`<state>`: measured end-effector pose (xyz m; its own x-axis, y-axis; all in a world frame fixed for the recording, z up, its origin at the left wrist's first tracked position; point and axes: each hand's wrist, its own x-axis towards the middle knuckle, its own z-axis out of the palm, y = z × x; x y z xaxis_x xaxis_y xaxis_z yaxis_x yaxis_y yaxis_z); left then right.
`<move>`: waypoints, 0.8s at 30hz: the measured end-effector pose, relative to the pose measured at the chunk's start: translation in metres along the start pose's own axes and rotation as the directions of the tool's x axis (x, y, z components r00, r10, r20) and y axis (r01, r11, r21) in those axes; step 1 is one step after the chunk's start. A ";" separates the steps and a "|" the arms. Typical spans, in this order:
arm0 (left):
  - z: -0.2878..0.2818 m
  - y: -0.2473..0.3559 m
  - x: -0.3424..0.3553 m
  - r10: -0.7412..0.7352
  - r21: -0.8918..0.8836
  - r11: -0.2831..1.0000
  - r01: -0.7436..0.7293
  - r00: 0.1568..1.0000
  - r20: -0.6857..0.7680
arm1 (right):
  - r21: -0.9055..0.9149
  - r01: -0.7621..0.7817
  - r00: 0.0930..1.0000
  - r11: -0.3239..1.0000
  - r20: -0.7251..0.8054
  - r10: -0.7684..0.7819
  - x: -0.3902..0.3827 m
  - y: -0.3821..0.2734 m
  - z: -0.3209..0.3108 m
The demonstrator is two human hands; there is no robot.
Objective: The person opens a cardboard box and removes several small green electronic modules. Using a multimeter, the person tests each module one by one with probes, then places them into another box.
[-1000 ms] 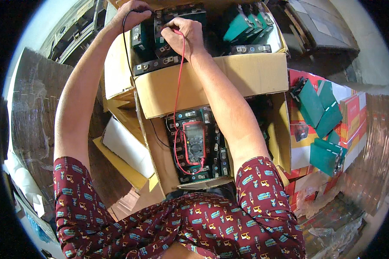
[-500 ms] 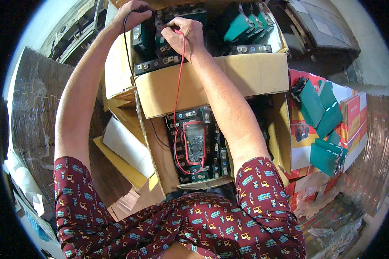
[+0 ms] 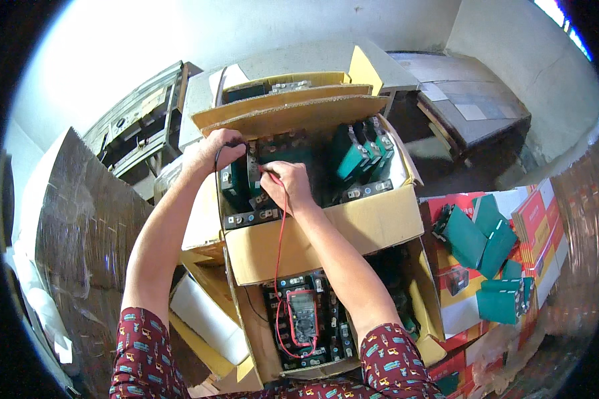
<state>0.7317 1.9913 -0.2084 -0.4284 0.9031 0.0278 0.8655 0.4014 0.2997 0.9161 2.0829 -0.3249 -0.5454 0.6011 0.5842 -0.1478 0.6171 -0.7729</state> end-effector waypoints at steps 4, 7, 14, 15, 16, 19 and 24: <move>0.012 -0.009 0.018 0.099 -0.272 0.956 -0.108 0.994 -0.045 | 0.065 -0.111 0.991 0.992 -0.072 0.115 0.003 0.000 -0.024; 0.020 -0.004 0.041 0.100 -0.281 0.953 -0.111 0.994 -0.053 | -0.232 0.104 0.990 0.967 -0.070 -0.124 0.012 0.016 -0.044; 0.044 -0.034 0.057 0.193 -0.276 0.936 -0.219 0.974 -0.117 | -0.300 0.071 0.964 0.951 -0.225 -0.142 0.013 0.021 -0.035; 0.054 -0.063 0.060 0.272 -0.204 0.927 -0.316 0.938 -0.217 | -0.310 0.120 0.947 0.943 -0.249 -0.202 0.016 0.024 -0.024; 0.049 -0.045 0.061 0.228 -0.152 0.959 -0.241 0.969 -0.097 | -0.350 0.142 0.929 0.926 -0.277 -0.247 0.016 0.037 -0.030; 0.046 -0.043 0.053 0.240 -0.398 0.870 -0.289 0.956 -0.170 | -0.298 0.116 0.935 0.948 -0.289 -0.205 0.015 0.029 -0.041; 0.005 -0.032 0.016 0.144 -0.635 0.755 -0.164 0.986 -0.084 | -0.005 0.056 0.932 0.998 -0.359 -0.054 0.003 -0.005 -0.043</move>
<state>0.6983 1.9931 -0.2220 -0.3192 0.9356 0.1506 0.5589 0.0575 0.8273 0.9506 2.1033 -0.3086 -0.2036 0.7092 0.6750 -0.1743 0.6522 -0.7377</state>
